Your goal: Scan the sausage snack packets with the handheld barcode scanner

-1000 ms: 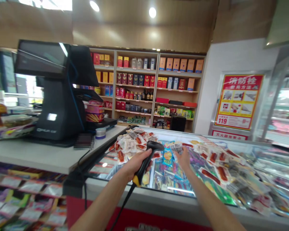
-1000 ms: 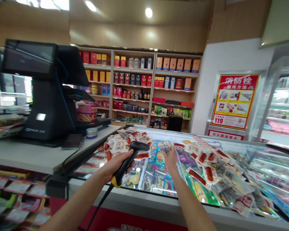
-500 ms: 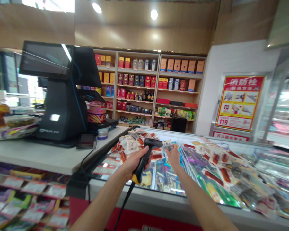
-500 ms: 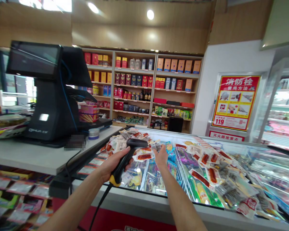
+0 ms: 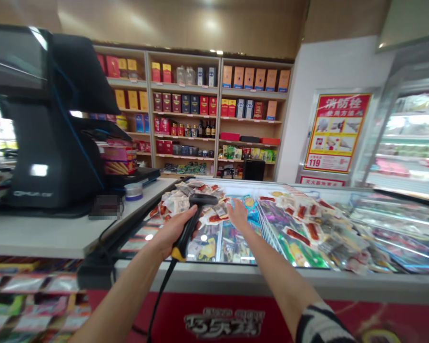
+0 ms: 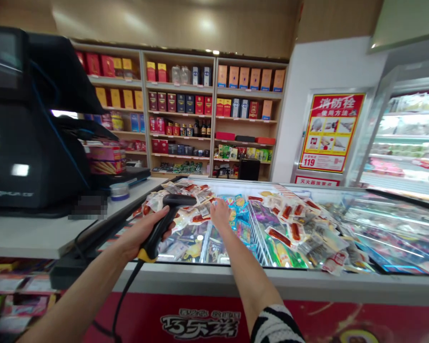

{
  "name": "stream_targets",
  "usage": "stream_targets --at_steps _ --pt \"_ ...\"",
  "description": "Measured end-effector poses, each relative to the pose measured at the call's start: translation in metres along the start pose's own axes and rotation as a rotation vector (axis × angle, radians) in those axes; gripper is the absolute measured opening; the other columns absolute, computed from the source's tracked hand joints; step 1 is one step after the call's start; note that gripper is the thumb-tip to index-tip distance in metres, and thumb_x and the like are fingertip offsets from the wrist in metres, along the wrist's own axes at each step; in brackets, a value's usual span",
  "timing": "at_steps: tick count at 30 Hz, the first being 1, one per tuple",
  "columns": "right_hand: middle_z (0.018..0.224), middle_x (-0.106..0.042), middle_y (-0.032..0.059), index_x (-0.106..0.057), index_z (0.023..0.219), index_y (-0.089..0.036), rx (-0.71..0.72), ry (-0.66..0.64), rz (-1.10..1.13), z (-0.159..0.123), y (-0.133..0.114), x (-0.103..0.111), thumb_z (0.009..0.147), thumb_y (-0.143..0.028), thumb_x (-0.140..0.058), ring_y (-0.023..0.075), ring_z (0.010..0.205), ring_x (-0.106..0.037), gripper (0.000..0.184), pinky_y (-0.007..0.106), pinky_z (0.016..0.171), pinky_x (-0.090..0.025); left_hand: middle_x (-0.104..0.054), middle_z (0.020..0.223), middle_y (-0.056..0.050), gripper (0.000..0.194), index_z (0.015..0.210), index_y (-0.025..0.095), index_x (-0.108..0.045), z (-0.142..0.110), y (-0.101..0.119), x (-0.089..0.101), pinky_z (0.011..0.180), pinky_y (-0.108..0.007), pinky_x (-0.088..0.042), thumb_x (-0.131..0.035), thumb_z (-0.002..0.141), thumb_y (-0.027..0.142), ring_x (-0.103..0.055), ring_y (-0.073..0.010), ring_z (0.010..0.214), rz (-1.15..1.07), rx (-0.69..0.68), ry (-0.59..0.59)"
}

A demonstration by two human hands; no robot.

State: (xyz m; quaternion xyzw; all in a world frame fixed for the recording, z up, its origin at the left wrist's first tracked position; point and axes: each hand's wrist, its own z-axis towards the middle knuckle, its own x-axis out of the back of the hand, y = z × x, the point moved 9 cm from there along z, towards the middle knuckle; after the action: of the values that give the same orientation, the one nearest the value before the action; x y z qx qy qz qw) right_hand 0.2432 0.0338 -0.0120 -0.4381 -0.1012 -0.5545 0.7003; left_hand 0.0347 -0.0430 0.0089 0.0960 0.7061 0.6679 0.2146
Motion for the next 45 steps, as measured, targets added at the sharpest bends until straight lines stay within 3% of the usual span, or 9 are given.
stream_targets --at_steps 9,12,15,18,21,28,32,38,45 --pt "0.110 -0.050 0.0103 -0.049 0.107 -0.017 -0.043 -0.005 -0.423 -0.041 0.131 0.123 0.070 -0.027 -0.044 0.0229 0.101 -0.044 0.038 0.035 0.081 -0.032 -0.055 0.054 -0.002 0.034 0.066 0.012 -0.051 -0.001 -0.013 -0.050 0.037 -0.018 -0.034 -0.050 0.068 0.046 -0.046 -0.0068 0.039 0.006 -0.007 -0.119" --pt "0.092 -0.058 0.0096 -0.056 0.094 -0.019 -0.090 -0.150 -0.514 -0.054 0.172 0.134 0.070 -0.035 -0.046 0.0234 0.087 -0.051 0.030 0.034 0.072 -0.036 -0.055 0.055 -0.001 0.033 0.068 0.013 -0.050 -0.002 -0.019 -0.064 0.038 -0.018 -0.034 -0.051 0.067 0.046 -0.047 -0.0070 0.039 -0.008 0.034 -0.148" --pt "0.079 -0.059 0.0079 -0.059 0.081 -0.020 -0.068 -0.230 -0.554 -0.060 0.185 0.131 0.069 -0.043 -0.048 0.0219 0.080 -0.053 0.028 0.032 0.067 -0.036 -0.054 0.053 -0.001 0.033 0.067 0.013 -0.049 -0.002 -0.023 -0.073 0.039 -0.019 -0.035 -0.051 0.067 0.046 -0.046 -0.0072 0.039 -0.001 0.058 -0.161" --pt "0.079 -0.057 0.0084 -0.059 0.081 -0.019 -0.074 -0.164 -0.562 -0.058 0.178 0.126 0.069 -0.042 -0.049 0.0215 0.078 -0.052 0.028 0.031 0.066 -0.036 -0.053 0.053 -0.001 0.034 0.069 0.012 -0.049 -0.004 -0.021 -0.076 0.039 -0.019 -0.034 -0.051 0.067 0.046 -0.046 -0.0072 0.039 0.003 0.040 -0.176" --pt "0.083 -0.055 0.0090 -0.057 0.090 -0.018 -0.049 -0.126 -0.469 -0.048 0.156 0.108 0.069 -0.038 -0.050 0.0190 0.075 -0.053 0.030 0.029 0.064 -0.036 -0.053 0.054 -0.001 0.035 0.071 0.012 -0.050 -0.006 -0.017 -0.069 0.038 -0.018 -0.033 -0.050 0.068 0.047 -0.045 -0.0069 0.039 0.006 0.025 -0.165" --pt "0.085 -0.055 0.0070 -0.053 0.098 -0.014 0.073 -0.055 -0.194 -0.018 0.080 0.046 0.061 -0.032 -0.054 0.0175 0.080 -0.051 0.041 0.026 0.071 -0.038 -0.053 0.054 -0.002 0.035 0.064 0.012 -0.049 -0.011 -0.004 -0.034 0.039 -0.018 -0.033 -0.049 0.068 0.047 -0.045 -0.0068 0.041 0.030 -0.041 -0.093" --pt "0.082 -0.055 0.0064 -0.054 0.097 -0.013 0.090 -0.015 -0.119 -0.008 0.053 0.023 0.061 -0.027 -0.052 0.0165 0.077 -0.051 0.039 0.027 0.071 -0.038 -0.054 0.055 -0.002 0.035 0.064 0.012 -0.048 -0.012 -0.003 -0.012 0.039 -0.018 -0.033 -0.050 0.067 0.047 -0.046 -0.0068 0.041 0.005 -0.050 -0.054" --pt "0.084 -0.053 0.0083 -0.055 0.096 -0.011 0.088 0.027 -0.041 -0.001 0.039 0.011 0.057 -0.026 -0.052 0.0175 0.078 -0.050 0.042 0.029 0.074 -0.039 -0.053 0.052 -0.002 0.036 0.063 0.012 -0.050 -0.010 -0.006 -0.005 0.038 -0.018 -0.032 -0.050 0.066 0.048 -0.046 -0.0070 0.039 0.000 -0.013 -0.046" --pt "0.077 -0.053 0.0049 -0.058 0.079 -0.013 0.106 0.038 0.043 0.004 0.028 0.018 0.055 -0.023 -0.049 0.0152 0.072 -0.050 0.028 0.028 0.070 -0.040 -0.055 0.055 -0.003 0.038 0.066 0.011 -0.052 -0.002 -0.007 -0.013 0.039 -0.019 -0.033 -0.050 0.065 0.049 -0.047 -0.0073 0.040 0.011 -0.032 -0.093"
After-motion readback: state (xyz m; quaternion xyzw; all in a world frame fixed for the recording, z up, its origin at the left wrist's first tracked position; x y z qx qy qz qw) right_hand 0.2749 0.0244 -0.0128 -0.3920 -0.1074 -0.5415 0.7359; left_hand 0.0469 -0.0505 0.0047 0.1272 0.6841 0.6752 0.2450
